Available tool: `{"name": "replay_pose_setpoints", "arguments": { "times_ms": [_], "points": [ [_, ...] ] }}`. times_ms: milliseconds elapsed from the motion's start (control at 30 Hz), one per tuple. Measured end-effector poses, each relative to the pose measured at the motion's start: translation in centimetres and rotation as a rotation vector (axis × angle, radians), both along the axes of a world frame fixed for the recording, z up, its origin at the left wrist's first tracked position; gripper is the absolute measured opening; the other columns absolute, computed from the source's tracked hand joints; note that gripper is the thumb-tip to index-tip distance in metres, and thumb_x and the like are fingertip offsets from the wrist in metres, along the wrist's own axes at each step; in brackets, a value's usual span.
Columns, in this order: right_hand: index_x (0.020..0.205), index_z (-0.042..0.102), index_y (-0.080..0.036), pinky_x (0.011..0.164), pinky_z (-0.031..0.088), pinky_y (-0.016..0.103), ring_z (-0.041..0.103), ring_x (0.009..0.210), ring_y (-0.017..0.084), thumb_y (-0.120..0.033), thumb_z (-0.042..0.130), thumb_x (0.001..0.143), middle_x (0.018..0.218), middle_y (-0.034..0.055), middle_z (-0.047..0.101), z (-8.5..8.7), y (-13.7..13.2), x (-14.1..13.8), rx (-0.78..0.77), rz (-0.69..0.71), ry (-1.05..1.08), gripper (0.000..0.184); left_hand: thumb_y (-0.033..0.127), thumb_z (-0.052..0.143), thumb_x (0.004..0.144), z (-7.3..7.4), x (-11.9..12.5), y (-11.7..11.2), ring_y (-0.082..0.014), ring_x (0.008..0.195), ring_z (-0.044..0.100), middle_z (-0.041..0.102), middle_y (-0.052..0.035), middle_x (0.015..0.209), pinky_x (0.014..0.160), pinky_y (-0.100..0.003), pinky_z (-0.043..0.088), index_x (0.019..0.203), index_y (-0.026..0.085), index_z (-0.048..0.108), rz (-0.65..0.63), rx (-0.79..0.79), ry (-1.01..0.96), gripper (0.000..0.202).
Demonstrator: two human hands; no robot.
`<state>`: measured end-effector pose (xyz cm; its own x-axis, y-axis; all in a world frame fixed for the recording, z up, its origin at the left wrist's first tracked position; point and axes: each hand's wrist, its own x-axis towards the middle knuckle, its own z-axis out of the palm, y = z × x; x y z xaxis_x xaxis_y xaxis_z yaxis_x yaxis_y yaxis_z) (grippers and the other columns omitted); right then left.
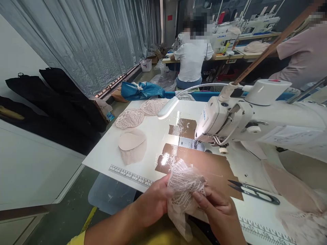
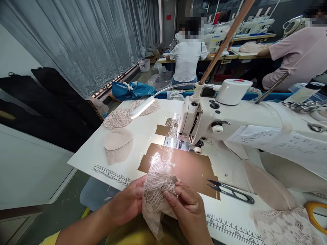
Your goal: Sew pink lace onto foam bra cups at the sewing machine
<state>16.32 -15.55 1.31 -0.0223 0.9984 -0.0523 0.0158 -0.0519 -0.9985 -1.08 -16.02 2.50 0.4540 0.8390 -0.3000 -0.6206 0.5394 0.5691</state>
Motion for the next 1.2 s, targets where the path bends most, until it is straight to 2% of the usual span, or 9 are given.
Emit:
{"name": "replay_pose_setpoints", "arguments": {
  "times_ms": [133,300,433,533,600,667,767,933,1200],
  "points": [
    [0.058,0.065,-0.021,0.057,0.045,0.027,0.051,0.057,0.015,-0.042,0.075,0.068,0.059,0.0002,0.059,-0.5,0.3,-0.1,-0.149,0.028,0.298,0.025,0.005,0.064,0.052,-0.4,1.2,-0.9,-0.0216,0.077,0.064,0.069,-0.0077,0.079,0.073,-0.03,0.047,0.087,0.01,0.071,0.017,0.017,0.092,0.036],
    [0.067,0.068,-0.024,0.059,0.049,0.028,0.056,0.061,0.016,-0.039,0.077,0.066,0.065,0.0005,0.063,-0.8,1.1,1.6,-0.17,-0.078,0.468,0.018,0.009,0.063,0.062,-2.1,-2.1,-0.7,-0.0087,0.05,0.048,0.054,0.0014,0.054,0.052,-0.021,0.037,0.057,0.013,0.056,0.09,0.077,0.361,0.01],
    [0.066,0.067,-0.02,0.059,0.047,0.025,0.056,0.061,0.014,-0.038,0.081,0.062,0.065,0.0008,0.063,0.6,0.7,1.1,-0.284,0.031,0.417,0.023,0.017,0.058,0.079,-0.4,-5.0,0.6,-0.0137,0.081,0.055,0.06,-0.0029,0.089,0.076,-0.025,0.045,0.083,0.018,0.061,0.334,0.489,0.721,0.006],
    [0.071,0.065,-0.019,0.054,0.043,0.022,0.054,0.056,0.011,-0.041,0.08,0.062,0.063,-0.0004,0.063,1.6,0.2,-0.3,-0.416,0.209,0.393,0.027,0.034,0.075,0.069,1.5,-5.2,1.6,-0.0256,0.116,0.047,0.052,-0.0097,0.126,0.102,-0.036,0.037,0.118,0.021,0.056,0.132,0.798,0.885,0.054],
    [0.075,0.064,-0.02,0.052,0.042,0.022,0.053,0.054,0.011,-0.043,0.078,0.064,0.063,-0.0015,0.063,1.9,0.0,-1.0,-0.415,0.28,0.347,0.029,0.037,0.08,0.063,2.1,-4.7,1.9,-0.0246,0.106,0.053,0.057,-0.009,0.116,0.094,-0.034,0.042,0.119,0.019,0.057,-0.106,0.826,0.899,0.064],
    [0.076,0.064,-0.021,0.054,0.043,0.023,0.053,0.057,0.013,-0.046,0.076,0.065,0.065,-0.0016,0.063,1.8,0.2,-1.3,-0.34,0.291,0.233,0.03,0.038,0.076,0.067,1.8,-3.9,2.0,-0.0158,0.079,0.055,0.06,-0.003,0.089,0.073,-0.025,0.046,0.104,0.016,0.061,-0.246,0.76,0.876,0.046],
    [0.072,0.065,-0.02,0.055,0.043,0.024,0.054,0.059,0.015,-0.049,0.071,0.069,0.064,-0.001,0.061,1.6,0.6,-1.2,-0.175,0.269,-0.017,0.029,0.036,0.07,0.074,0.7,-3.0,1.8,-0.0081,0.061,0.043,0.048,0.0031,0.068,0.056,-0.018,0.036,0.082,0.013,0.059,-0.264,0.699,0.851,0.027],
    [0.062,0.064,-0.021,0.065,0.046,0.025,0.061,0.075,0.018,-0.042,0.066,0.076,0.084,0.0031,0.067,1.3,1.3,-0.9,0.111,0.149,-0.217,0.025,0.041,0.069,0.075,-0.1,-2.8,1.7,-0.0095,0.065,0.044,0.048,0.0017,0.071,0.059,-0.019,0.037,0.082,0.012,0.059,-0.252,0.695,0.84,0.03],
    [0.063,0.062,-0.021,0.063,0.048,0.026,0.063,0.07,0.018,-0.042,0.063,0.079,0.078,0.0036,0.069,0.3,1.5,-0.7,0.12,0.129,-0.228,0.026,0.037,0.068,0.077,0.7,-3.3,2.3,-0.0102,0.067,0.045,0.052,0.0004,0.076,0.062,-0.02,0.037,0.099,0.012,0.063,-0.222,0.712,0.829,0.033]
  ]
}}
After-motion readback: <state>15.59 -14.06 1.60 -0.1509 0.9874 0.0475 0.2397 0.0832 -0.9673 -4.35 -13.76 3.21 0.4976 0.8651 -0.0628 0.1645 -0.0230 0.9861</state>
